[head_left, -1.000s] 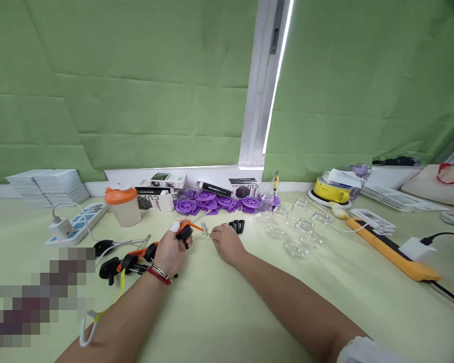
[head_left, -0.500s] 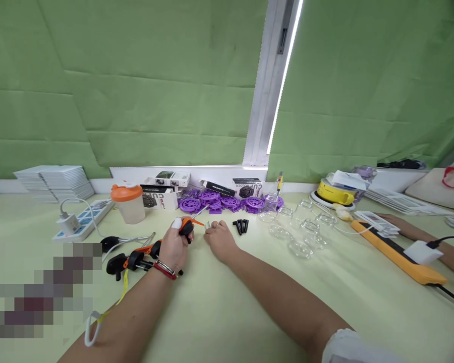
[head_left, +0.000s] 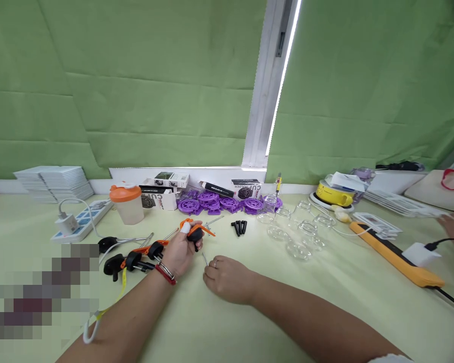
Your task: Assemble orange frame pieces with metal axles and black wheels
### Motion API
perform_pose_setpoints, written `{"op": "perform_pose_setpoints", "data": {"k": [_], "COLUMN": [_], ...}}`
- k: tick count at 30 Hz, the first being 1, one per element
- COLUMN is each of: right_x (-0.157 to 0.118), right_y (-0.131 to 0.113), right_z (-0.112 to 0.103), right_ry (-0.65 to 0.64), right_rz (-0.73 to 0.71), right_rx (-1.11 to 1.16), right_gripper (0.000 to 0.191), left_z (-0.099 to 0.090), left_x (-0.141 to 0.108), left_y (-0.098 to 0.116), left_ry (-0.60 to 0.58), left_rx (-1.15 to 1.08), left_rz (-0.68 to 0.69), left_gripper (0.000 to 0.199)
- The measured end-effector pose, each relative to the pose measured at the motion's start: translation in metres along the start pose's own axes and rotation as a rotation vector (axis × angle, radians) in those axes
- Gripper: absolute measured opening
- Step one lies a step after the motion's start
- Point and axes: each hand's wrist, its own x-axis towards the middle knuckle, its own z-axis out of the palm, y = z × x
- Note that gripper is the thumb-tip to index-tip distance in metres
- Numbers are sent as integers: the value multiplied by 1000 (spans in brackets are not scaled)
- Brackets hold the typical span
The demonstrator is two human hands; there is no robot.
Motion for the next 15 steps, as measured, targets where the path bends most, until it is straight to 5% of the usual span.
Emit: {"op": "perform_pose_setpoints", "data": {"k": [8, 15], "right_x": [9, -1], "right_y": [-13, 20], "right_z": [-29, -60], "right_ry": [212, 745], "right_rz": [-99, 722], "right_rx": [123, 854], "right_gripper": [22, 14], "left_z": [8, 16], "left_x": [-11, -16], "left_y": [-14, -23], "left_ry": [-153, -233], "left_rx": [4, -32], "left_rz": [-150, -230], "left_gripper": [33, 29]}}
